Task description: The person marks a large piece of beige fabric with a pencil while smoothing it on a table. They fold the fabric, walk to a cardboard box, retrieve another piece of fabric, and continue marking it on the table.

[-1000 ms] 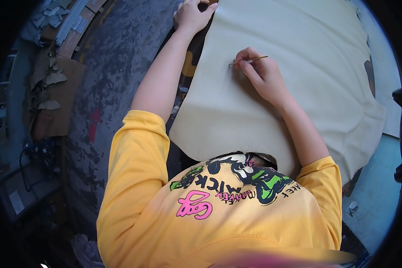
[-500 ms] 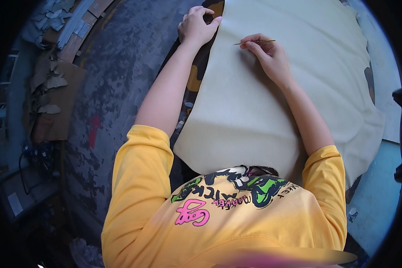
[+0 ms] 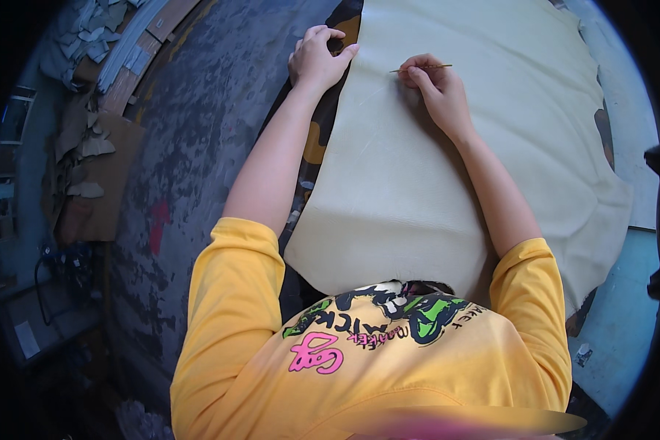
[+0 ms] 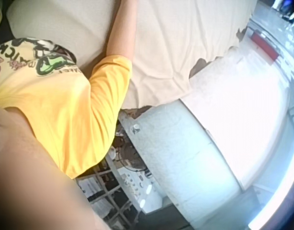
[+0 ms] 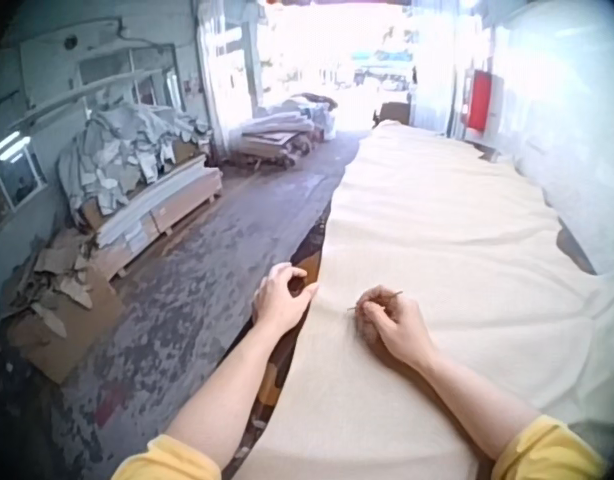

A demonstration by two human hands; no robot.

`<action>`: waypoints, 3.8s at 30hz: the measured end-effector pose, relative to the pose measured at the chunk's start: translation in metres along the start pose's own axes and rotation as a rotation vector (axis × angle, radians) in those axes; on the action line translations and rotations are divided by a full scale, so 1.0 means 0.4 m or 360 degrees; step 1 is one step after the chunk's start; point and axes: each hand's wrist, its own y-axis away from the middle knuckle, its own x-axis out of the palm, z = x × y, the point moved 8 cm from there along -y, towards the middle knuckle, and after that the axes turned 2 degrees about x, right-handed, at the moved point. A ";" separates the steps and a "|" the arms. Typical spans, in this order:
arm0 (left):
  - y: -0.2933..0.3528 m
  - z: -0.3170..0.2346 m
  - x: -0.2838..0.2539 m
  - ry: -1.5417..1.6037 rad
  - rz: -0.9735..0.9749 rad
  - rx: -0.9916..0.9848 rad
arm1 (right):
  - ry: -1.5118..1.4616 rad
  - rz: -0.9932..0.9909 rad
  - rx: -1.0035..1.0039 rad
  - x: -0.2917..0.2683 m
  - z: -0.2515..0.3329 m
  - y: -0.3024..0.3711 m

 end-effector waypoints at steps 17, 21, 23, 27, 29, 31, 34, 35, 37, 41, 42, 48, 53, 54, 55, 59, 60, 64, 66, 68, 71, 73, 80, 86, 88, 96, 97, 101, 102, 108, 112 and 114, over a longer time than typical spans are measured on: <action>0.001 -0.004 0.002 -0.0011 0.0023 0.0037 | 0.0269 0.0067 0.0029 0.054 0.035 -0.016; -0.001 0.004 0.007 0.0021 0.0029 0.0030 | 0.0428 0.0175 0.0064 0.049 0.016 -0.028; 0.000 0.004 0.007 -0.0002 0.0021 0.0025 | 0.0445 0.0224 0.0041 0.050 0.022 -0.005; 0.002 0.002 0.005 -0.0021 0.0020 0.0017 | 0.0285 0.0216 0.0024 0.054 0.034 0.017; 0.001 0.001 0.005 -0.0024 0.0031 0.0010 | 0.0149 0.0134 0.0034 0.054 0.032 0.003; -0.001 -0.002 0.003 -0.0023 0.0017 0.0023 | 0.0220 0.0124 -0.0070 0.064 0.038 -0.014; -0.004 -0.002 0.000 -0.0025 -0.0002 0.0041 | 0.0388 0.0178 -0.0112 0.068 0.033 -0.025; -0.004 -0.001 0.000 -0.0026 -0.0011 0.0045 | 0.0446 0.0236 -0.0127 0.072 0.032 -0.023; -0.002 0.000 0.001 -0.0039 -0.0023 0.0054 | 0.0529 0.0227 -0.0008 0.060 0.015 -0.017; -0.003 0.006 0.004 -0.0042 -0.0002 0.0046 | 0.0136 0.0116 0.0059 0.058 0.014 -0.004; -0.003 0.005 0.004 -0.0039 -0.0007 0.0048 | 0.0184 0.0105 -0.0042 0.066 0.028 0.000; -0.003 -0.004 -0.001 -0.0023 0.0018 0.0025 | 0.0478 0.0201 -0.0040 0.100 0.041 0.038; 0.004 -0.010 -0.006 -0.0023 0.0059 -0.0013 | -0.0161 0.0112 0.0051 0.040 0.008 -0.025; 0.005 -0.011 -0.008 -0.0036 0.0054 -0.0013 | -0.0204 -0.0053 0.0037 0.002 -0.004 -0.065; 0.007 -0.013 -0.009 -0.0049 0.0049 -0.0011 | -0.0080 -0.0152 0.0051 -0.025 -0.019 -0.106; 0.003 -0.009 -0.009 -0.0063 0.0068 -0.0020 | 0.0191 -0.0085 -0.0039 -0.014 -0.066 -0.181; 0.001 -0.010 -0.010 -0.0038 0.0057 -0.0014 | 0.0289 -0.0063 -0.0078 -0.006 -0.069 -0.190; -0.001 -0.006 -0.008 -0.0001 0.0047 -0.0020 | 0.0484 -0.0095 -0.0069 -0.003 -0.070 -0.179; -0.002 -0.006 -0.007 -0.0003 0.0040 -0.0012 | 0.0378 -0.0127 0.0060 -0.018 -0.074 -0.167; -0.002 -0.006 -0.008 -0.0009 0.0034 -0.0005 | 0.0254 -0.0146 0.0044 -0.027 -0.062 -0.152; -0.003 -0.002 -0.008 -0.0015 0.0049 -0.0008 | 0.0326 -0.0173 -0.0025 -0.018 -0.045 -0.122; -0.002 -0.001 -0.009 -0.0012 0.0052 -0.0015 | 0.0398 -0.0103 -0.0003 -0.005 -0.043 -0.106; -0.001 -0.001 -0.010 -0.0021 0.0090 -0.0061 | 0.0208 -0.0181 0.0029 -0.017 -0.034 -0.113; -0.002 -0.003 -0.015 0.0023 0.0109 -0.0077 | 0.0471 -0.0121 0.0073 -0.031 -0.055 -0.130; -0.001 -0.004 -0.016 0.0013 0.0107 -0.0069 | 0.0440 -0.0139 0.0114 -0.043 -0.068 -0.141; -0.006 -0.004 -0.015 0.0024 0.0125 -0.0076 | 0.0096 -0.0258 0.0077 -0.063 -0.102 -0.217; -0.006 -0.004 -0.016 0.0032 0.0122 -0.0070 | 0.0190 -0.0219 0.0038 -0.058 -0.102 -0.219; 0.000 -0.005 -0.018 0.0011 0.0116 -0.0079 | 0.0323 -0.0162 0.0109 -0.080 -0.128 -0.244; -0.001 -0.008 -0.020 0.0016 0.0110 -0.0072 | 0.0171 -0.0178 0.0160 -0.093 -0.139 -0.259; -0.002 -0.009 -0.022 0.0015 0.0131 -0.0078 | 0.0219 -0.0327 -0.0022 -0.105 -0.146 -0.334; 0.001 -0.007 -0.020 0.0041 0.0120 -0.0089 | 0.0589 -0.0366 -0.0035 -0.098 -0.138 -0.331; 0.001 -0.009 -0.020 0.0043 0.0114 -0.0081 | 0.0696 -0.0389 0.0006 -0.111 -0.132 -0.321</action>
